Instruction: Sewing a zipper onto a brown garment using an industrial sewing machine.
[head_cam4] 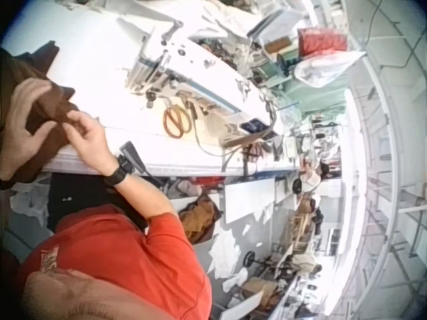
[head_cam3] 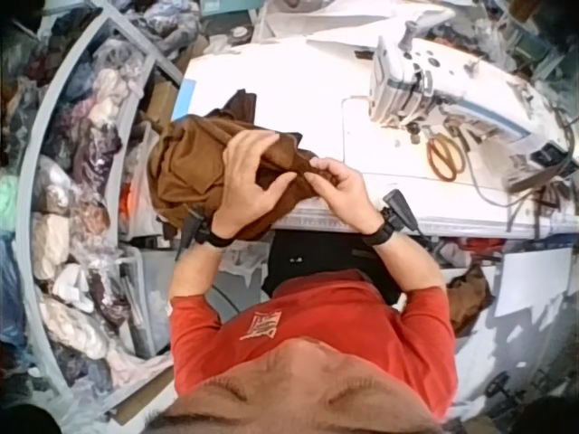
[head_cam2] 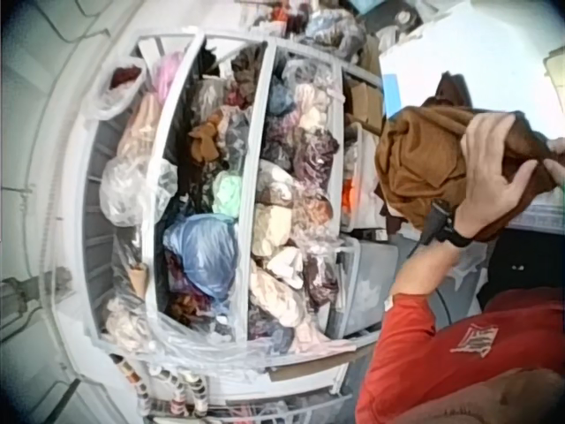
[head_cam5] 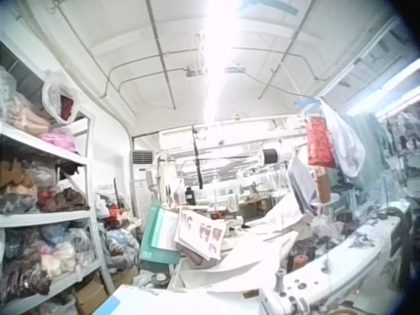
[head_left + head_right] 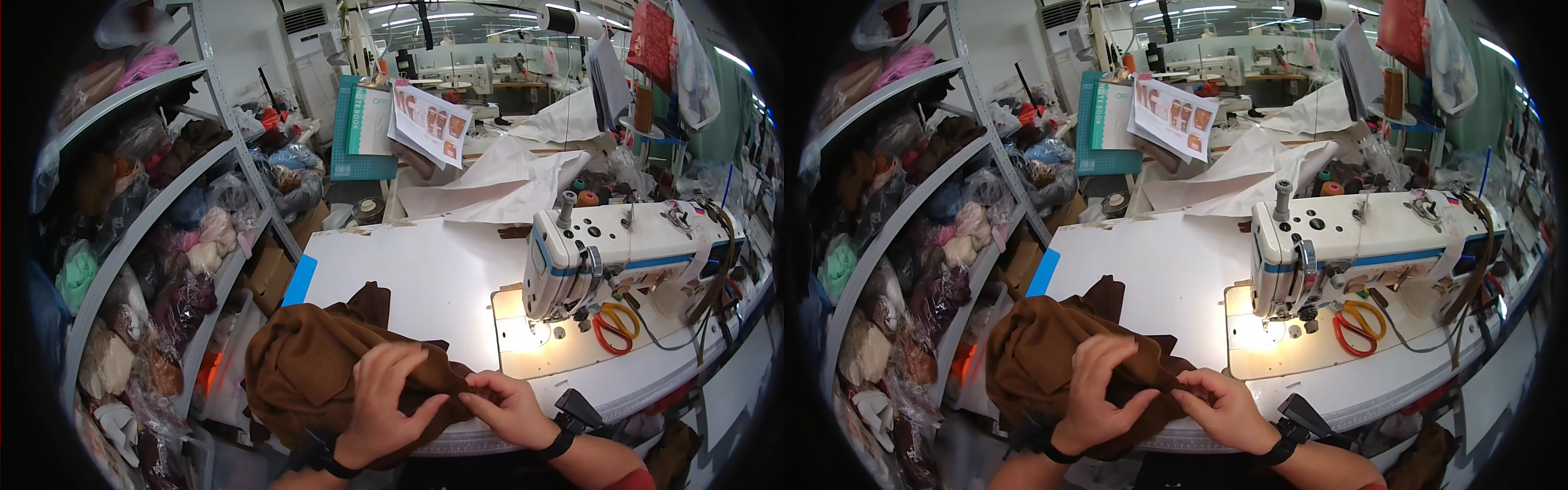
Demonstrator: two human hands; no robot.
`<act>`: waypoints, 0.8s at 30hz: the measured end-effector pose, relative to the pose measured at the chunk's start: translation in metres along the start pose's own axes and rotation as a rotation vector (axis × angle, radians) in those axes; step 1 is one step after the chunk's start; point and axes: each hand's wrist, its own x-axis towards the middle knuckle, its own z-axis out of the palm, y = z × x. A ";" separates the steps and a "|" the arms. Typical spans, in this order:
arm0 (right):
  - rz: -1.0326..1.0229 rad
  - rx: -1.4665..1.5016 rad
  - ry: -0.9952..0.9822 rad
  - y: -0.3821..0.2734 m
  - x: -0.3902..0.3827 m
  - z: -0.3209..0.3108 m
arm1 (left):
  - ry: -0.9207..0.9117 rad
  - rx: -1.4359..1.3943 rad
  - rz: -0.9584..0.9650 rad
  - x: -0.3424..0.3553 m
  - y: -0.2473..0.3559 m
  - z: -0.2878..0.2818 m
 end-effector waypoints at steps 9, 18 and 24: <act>-0.198 0.281 0.040 0.006 0.005 0.010 | -0.640 -0.390 -0.117 0.034 -0.025 0.001; -0.060 0.173 0.057 0.007 0.008 0.008 | -0.594 -0.506 -0.254 0.026 -0.020 0.002; -0.179 0.066 0.096 0.006 0.008 0.016 | -0.582 -0.590 -0.284 0.027 -0.015 -0.006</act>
